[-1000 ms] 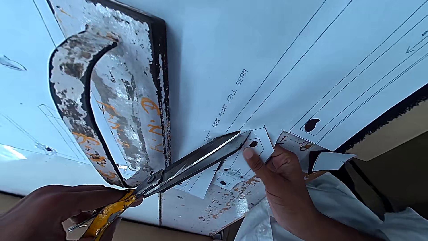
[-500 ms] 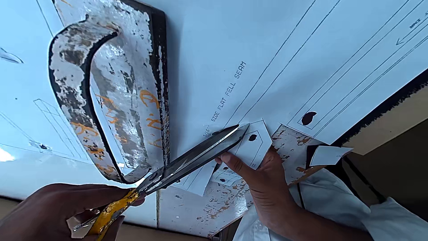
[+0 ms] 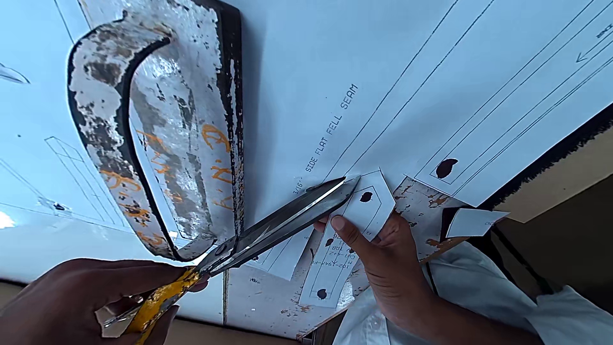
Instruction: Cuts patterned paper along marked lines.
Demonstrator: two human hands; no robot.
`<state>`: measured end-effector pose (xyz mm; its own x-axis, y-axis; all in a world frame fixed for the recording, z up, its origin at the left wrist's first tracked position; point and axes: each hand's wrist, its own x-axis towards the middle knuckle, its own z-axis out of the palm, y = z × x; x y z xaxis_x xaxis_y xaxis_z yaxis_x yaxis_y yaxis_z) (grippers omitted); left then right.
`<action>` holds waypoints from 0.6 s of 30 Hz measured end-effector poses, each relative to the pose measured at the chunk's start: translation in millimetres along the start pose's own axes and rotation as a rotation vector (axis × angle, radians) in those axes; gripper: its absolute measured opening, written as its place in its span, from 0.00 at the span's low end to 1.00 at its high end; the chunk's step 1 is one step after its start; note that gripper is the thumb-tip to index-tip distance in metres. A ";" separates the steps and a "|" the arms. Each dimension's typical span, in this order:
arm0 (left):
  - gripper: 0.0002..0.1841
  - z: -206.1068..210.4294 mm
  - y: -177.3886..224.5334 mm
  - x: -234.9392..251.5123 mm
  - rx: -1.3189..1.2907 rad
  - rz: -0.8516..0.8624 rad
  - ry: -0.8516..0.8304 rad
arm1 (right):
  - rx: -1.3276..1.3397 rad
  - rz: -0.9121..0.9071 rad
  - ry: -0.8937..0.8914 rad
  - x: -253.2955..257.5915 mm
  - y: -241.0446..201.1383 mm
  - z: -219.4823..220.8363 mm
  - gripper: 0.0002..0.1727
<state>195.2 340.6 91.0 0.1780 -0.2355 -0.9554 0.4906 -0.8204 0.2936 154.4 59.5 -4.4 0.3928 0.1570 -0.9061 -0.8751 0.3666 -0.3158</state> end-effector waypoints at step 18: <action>0.15 -21.7 -25.5 -2.5 -0.064 0.055 -0.104 | -0.021 -0.013 -0.026 1.4 2.5 -4.9 0.09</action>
<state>200.7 373.4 86.6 0.1184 -0.3351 -0.9347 0.5367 -0.7704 0.3442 151.4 56.2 -7.9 0.4109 0.1759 -0.8946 -0.8756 0.3494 -0.3335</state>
